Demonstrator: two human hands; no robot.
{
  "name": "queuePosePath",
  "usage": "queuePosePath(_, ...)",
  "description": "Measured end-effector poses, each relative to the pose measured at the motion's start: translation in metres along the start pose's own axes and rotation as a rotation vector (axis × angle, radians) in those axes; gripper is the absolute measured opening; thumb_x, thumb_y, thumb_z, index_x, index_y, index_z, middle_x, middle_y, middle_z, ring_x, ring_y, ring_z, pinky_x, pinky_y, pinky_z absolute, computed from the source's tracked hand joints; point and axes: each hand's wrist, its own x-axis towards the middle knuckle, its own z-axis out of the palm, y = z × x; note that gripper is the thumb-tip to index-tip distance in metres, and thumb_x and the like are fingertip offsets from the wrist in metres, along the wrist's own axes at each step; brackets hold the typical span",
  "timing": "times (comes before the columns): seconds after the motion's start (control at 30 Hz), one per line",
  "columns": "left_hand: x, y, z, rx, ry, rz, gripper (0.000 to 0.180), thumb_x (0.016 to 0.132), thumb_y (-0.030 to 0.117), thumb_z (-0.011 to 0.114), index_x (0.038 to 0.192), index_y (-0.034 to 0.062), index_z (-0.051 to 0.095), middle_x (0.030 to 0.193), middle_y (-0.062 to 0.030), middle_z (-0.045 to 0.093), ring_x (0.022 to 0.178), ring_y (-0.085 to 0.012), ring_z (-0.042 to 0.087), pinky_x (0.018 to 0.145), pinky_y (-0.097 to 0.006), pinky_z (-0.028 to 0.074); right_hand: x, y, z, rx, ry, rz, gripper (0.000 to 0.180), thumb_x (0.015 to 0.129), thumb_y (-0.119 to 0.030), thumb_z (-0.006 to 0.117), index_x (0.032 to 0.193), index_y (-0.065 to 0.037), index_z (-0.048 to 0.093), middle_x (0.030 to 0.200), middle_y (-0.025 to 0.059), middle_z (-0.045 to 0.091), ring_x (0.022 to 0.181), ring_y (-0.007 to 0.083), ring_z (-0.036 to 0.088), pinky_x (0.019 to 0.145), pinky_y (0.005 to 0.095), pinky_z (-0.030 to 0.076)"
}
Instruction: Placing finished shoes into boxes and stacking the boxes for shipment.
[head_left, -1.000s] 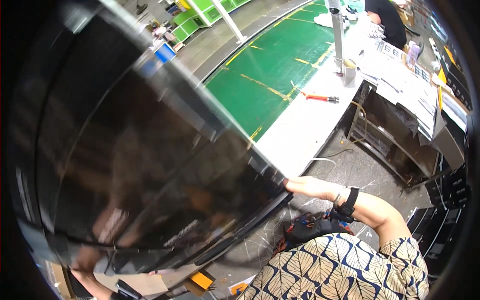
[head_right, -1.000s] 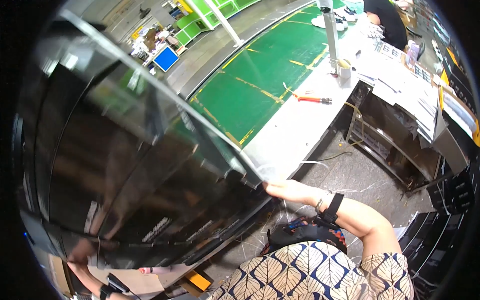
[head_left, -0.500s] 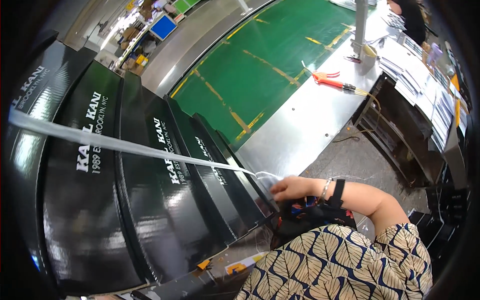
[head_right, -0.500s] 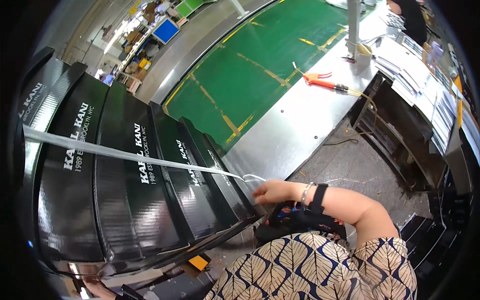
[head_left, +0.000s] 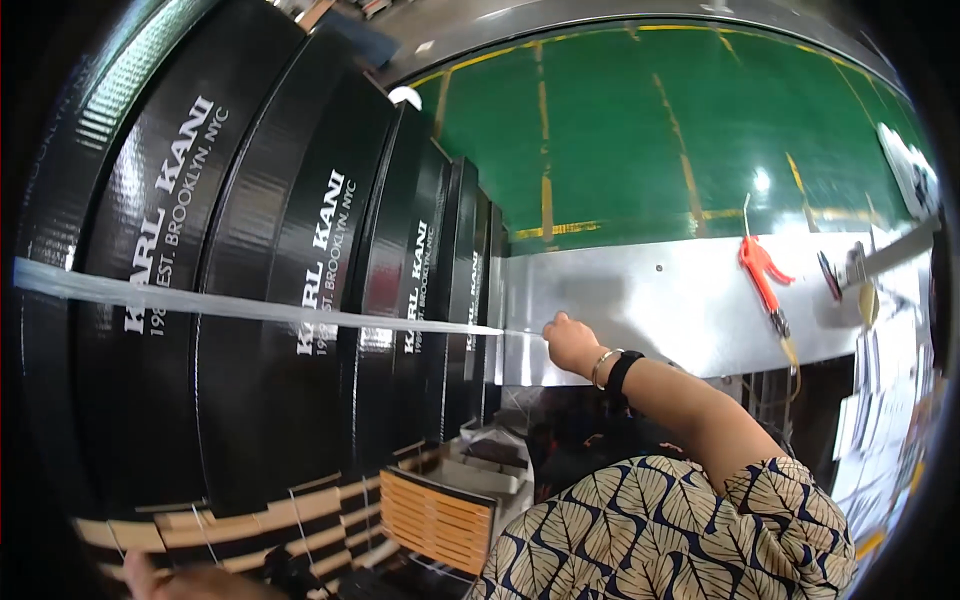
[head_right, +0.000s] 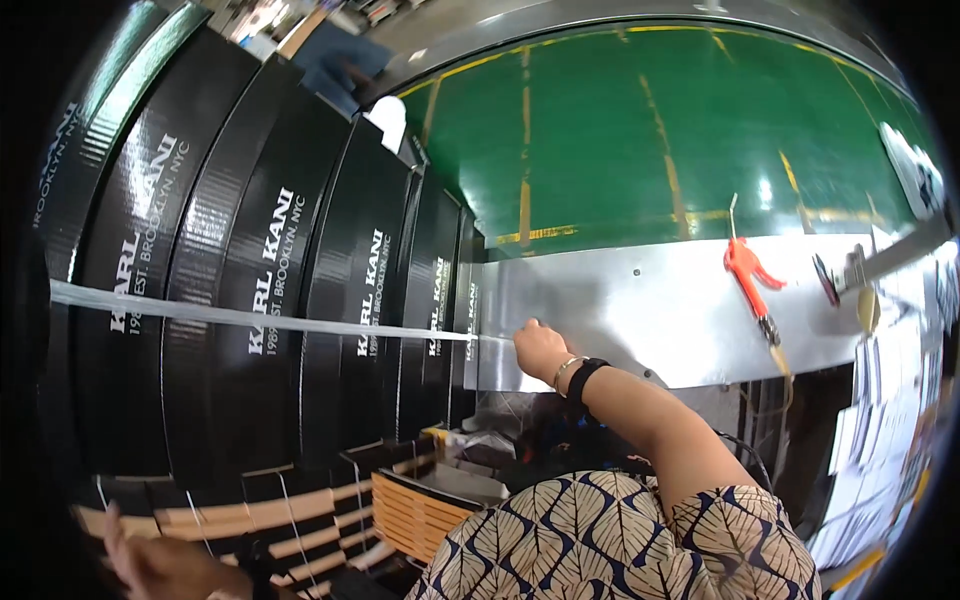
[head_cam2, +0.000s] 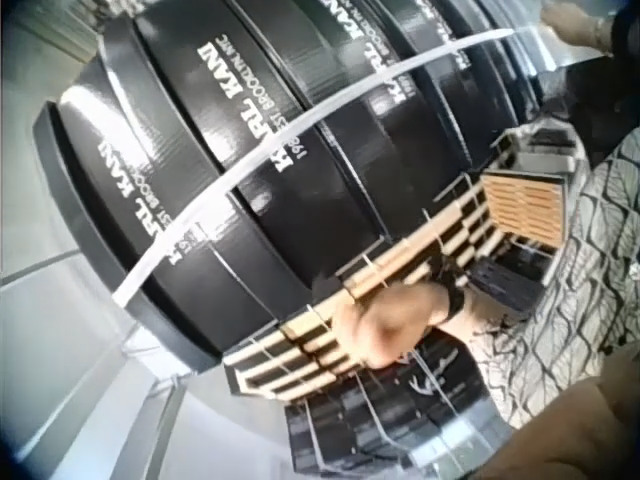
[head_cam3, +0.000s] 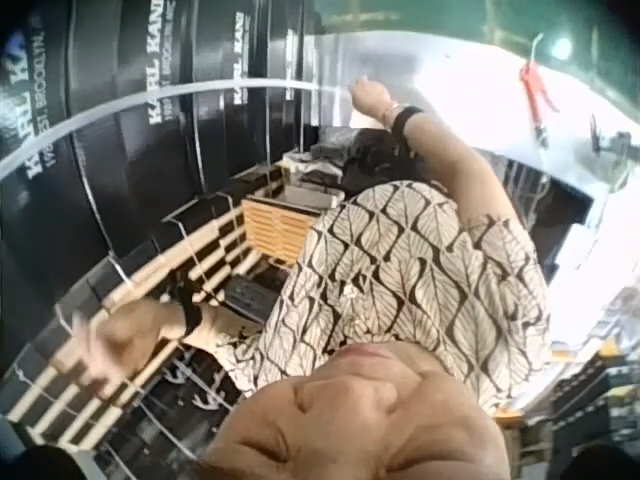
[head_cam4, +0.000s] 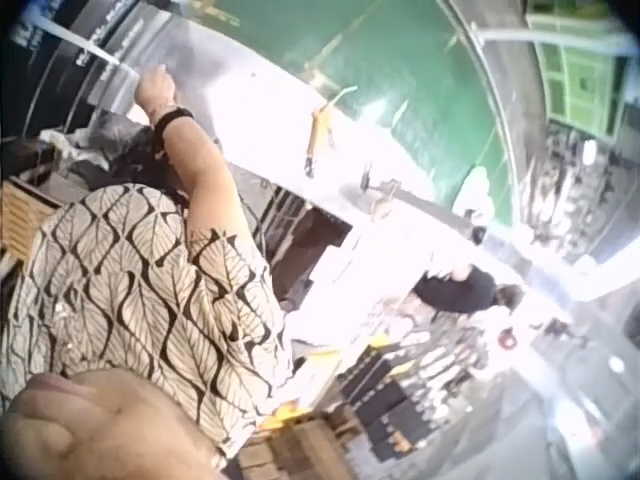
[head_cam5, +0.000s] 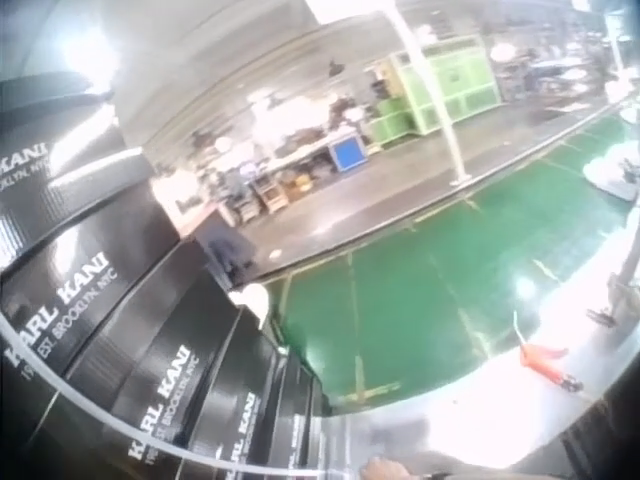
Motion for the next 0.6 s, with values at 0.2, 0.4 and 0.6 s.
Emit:
queuePosePath(0.2,-0.054,0.082,0.126,-0.06,-1.225,0.016,0.037,0.067,0.016,0.068,0.102,0.0099,0.057,0.108,-0.0074,0.054,0.112,-0.0305,0.044,0.094,-0.05,0.031,0.017,0.024,0.006,0.513,0.015,-0.153,0.019,0.079,-0.019,0.058,0.088,-0.004,0.064,0.072,0.0123,0.058,0.07,0.0255,0.057,0.062,0.0356,0.046)
queuePosePath(0.4,-0.085,0.078,0.147,0.179,-1.378,0.263,0.02,0.071,0.019,0.061,0.087,0.008,0.06,0.093,-0.0033,0.053,0.111,-0.0207,0.043,0.1,-0.055,0.024,0.014,0.033,-0.031,1.042,-0.109,-0.111,0.016,0.08,-0.017,0.055,0.087,-0.004,0.064,0.057,-0.0014,0.041,0.043,0.0092,0.033,0.037,0.0267,0.025)
queuePosePath(0.6,-0.052,0.068,0.15,0.073,-1.299,0.106,0.017,0.066,0.023,0.069,0.066,0.0081,0.061,0.081,-0.0012,0.052,0.102,-0.0193,0.048,0.098,-0.058,0.025,-0.018,0.049,-0.082,1.488,-0.392,0.316,0.012,0.075,-0.018,0.062,0.071,-0.01,0.055,0.056,-0.0016,0.041,0.044,0.0097,0.032,0.041,0.0253,0.022)
